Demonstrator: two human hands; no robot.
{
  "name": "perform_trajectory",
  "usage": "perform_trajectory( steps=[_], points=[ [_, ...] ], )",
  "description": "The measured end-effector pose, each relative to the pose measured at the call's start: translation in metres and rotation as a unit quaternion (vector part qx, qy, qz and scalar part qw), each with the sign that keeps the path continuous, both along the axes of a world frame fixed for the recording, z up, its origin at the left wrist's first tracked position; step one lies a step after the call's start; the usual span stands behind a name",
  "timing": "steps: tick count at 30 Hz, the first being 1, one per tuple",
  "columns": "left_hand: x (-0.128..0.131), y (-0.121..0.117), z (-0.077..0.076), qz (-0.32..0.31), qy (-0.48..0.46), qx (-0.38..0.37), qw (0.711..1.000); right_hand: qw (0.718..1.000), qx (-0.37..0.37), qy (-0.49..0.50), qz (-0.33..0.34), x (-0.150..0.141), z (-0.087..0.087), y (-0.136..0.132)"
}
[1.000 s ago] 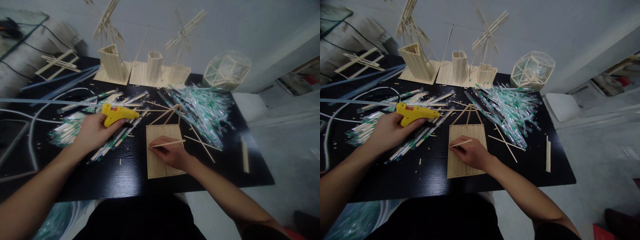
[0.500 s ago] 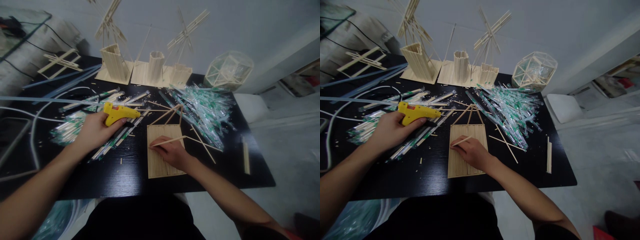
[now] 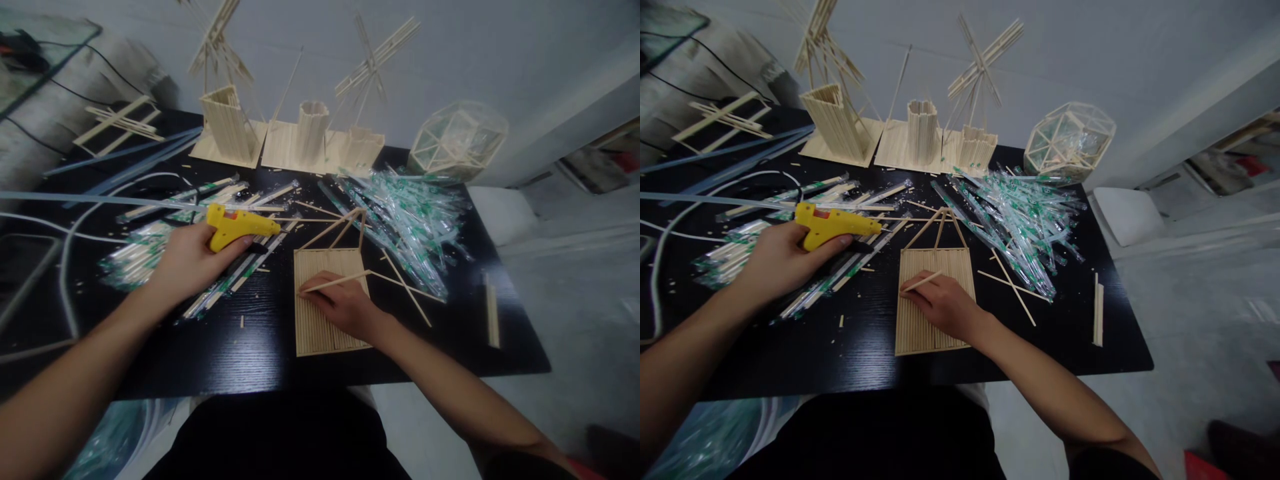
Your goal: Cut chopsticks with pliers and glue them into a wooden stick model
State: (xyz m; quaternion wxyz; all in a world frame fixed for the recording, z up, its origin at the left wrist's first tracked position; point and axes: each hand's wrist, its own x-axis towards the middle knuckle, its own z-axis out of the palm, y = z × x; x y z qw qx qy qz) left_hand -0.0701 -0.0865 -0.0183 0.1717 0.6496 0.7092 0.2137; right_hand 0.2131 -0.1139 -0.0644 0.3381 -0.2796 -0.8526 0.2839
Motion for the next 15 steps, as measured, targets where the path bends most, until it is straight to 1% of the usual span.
perform_trajectory(
  steps=[3,8,15],
  points=[
    [-0.0011,0.0,-0.001,0.002,0.006,0.001,1.0,1.0,0.002,0.004,0.0,-0.0002,-0.0008,0.0001],
    [-0.0028,-0.0002,-0.0029,-0.014,0.002,0.009,1.0,1.0,-0.005,0.002,0.0,0.0004,-0.0009,-0.0006],
    [-0.0026,0.0007,-0.0048,-0.002,0.008,0.01,1.0,1.0,-0.011,-0.013,0.003,0.0008,0.002,0.0003]
  ],
)
